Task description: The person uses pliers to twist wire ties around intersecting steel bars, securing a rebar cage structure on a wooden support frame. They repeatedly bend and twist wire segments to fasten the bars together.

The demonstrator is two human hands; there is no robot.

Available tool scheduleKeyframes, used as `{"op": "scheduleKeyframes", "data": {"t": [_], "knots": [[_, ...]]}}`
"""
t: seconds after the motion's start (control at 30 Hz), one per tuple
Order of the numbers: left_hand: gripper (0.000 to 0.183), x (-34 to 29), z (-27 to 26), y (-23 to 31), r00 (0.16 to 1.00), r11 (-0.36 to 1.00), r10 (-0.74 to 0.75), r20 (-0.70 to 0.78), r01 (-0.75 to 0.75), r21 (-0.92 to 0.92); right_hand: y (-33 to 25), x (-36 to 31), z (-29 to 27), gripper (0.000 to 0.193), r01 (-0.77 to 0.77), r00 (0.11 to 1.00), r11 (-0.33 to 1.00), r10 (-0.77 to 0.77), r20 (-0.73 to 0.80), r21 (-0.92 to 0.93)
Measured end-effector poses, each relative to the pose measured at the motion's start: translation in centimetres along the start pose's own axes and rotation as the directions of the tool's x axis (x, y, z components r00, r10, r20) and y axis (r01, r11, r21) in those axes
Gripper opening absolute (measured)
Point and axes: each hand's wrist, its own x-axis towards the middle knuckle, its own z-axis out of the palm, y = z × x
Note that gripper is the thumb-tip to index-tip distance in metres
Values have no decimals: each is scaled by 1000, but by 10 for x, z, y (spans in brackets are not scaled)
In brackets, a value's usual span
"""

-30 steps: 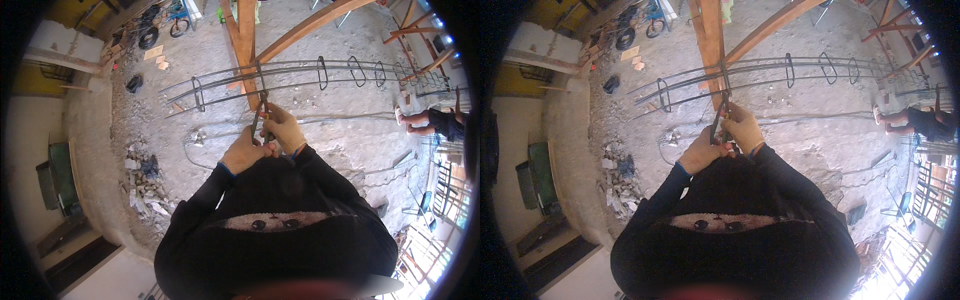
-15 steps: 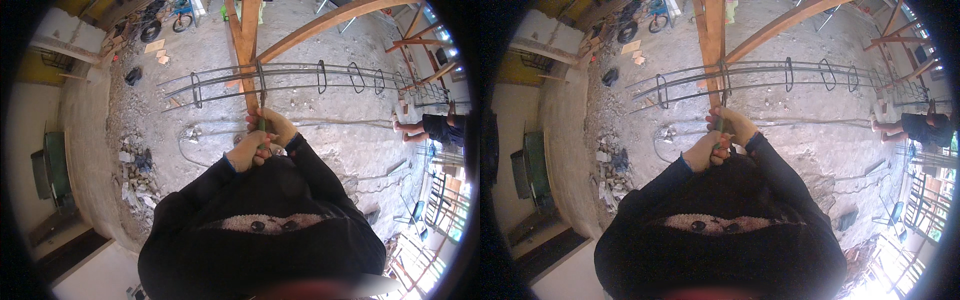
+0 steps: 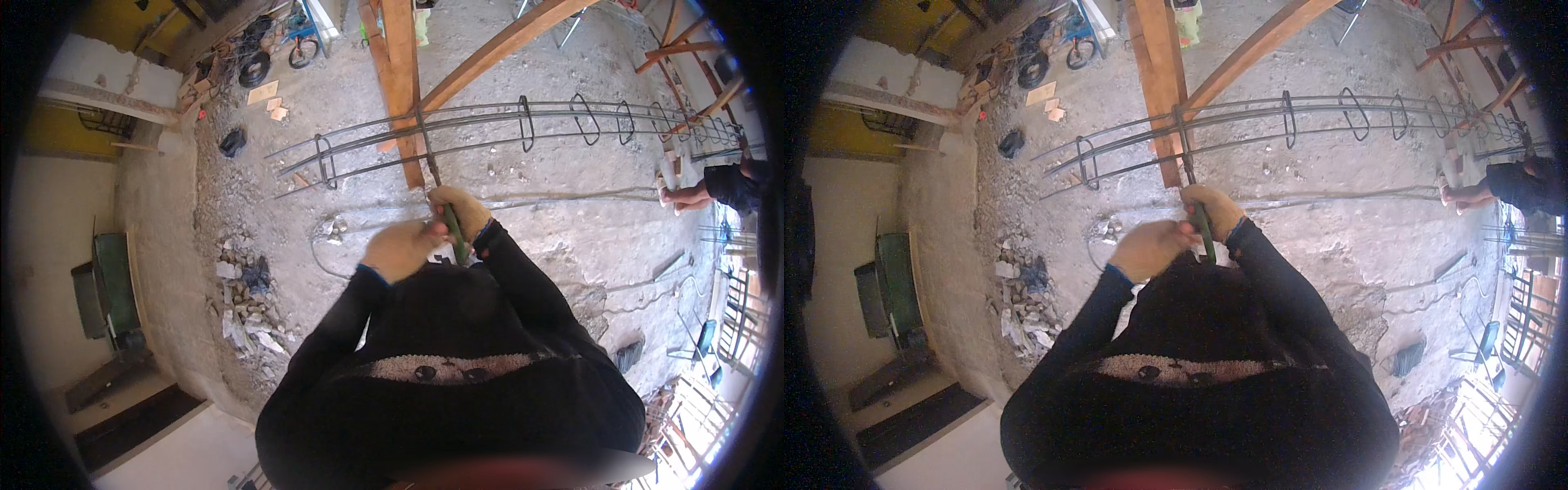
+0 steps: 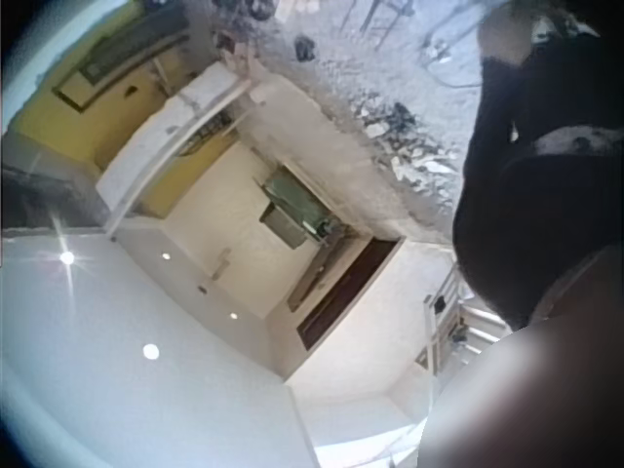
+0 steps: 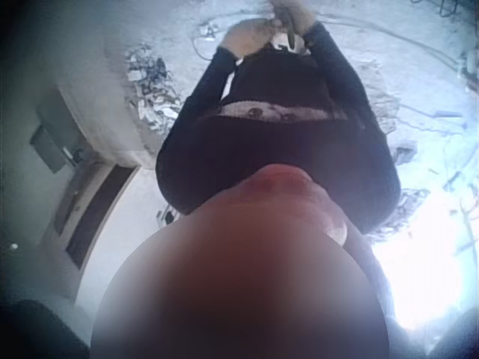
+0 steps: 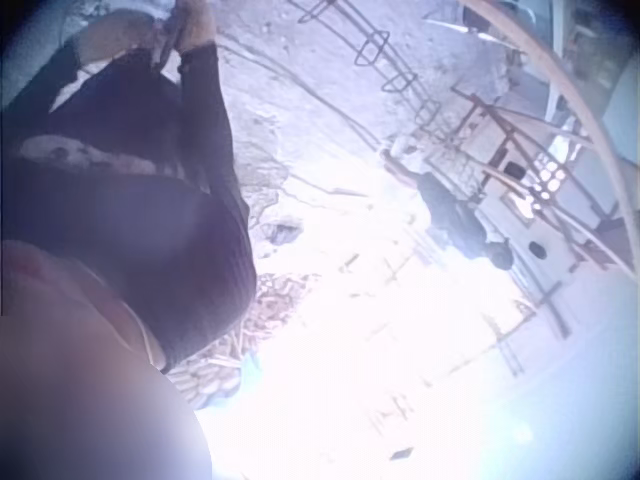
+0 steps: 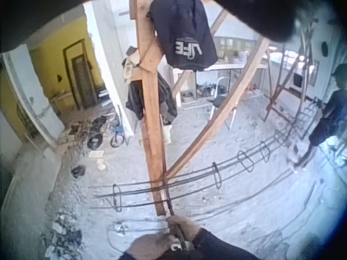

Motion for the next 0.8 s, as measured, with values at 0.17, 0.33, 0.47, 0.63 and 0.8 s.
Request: {"op": "scheduleKeyframes", "data": {"t": [0.17,0.33,0.47,0.63,0.8], "knots": [[51,74,-79,0,761,900,420,-495,-277,337,-1,-7,6,28,-38,995,955,9,100,293],[63,210,-138,-17,773,714,602,-200,-409,568,10,-8,9,10,-104,989,852,33,146,513],[54,271,-129,-32,799,580,595,83,-499,644,23,-2,6,21,-88,989,785,-4,147,614],[48,299,-127,-41,760,511,623,185,-574,640,29,5,16,43,-150,938,574,-175,300,805],[51,303,-128,-45,743,520,655,140,-577,630,11,3,40,86,-13,993,750,-70,99,662]]}}
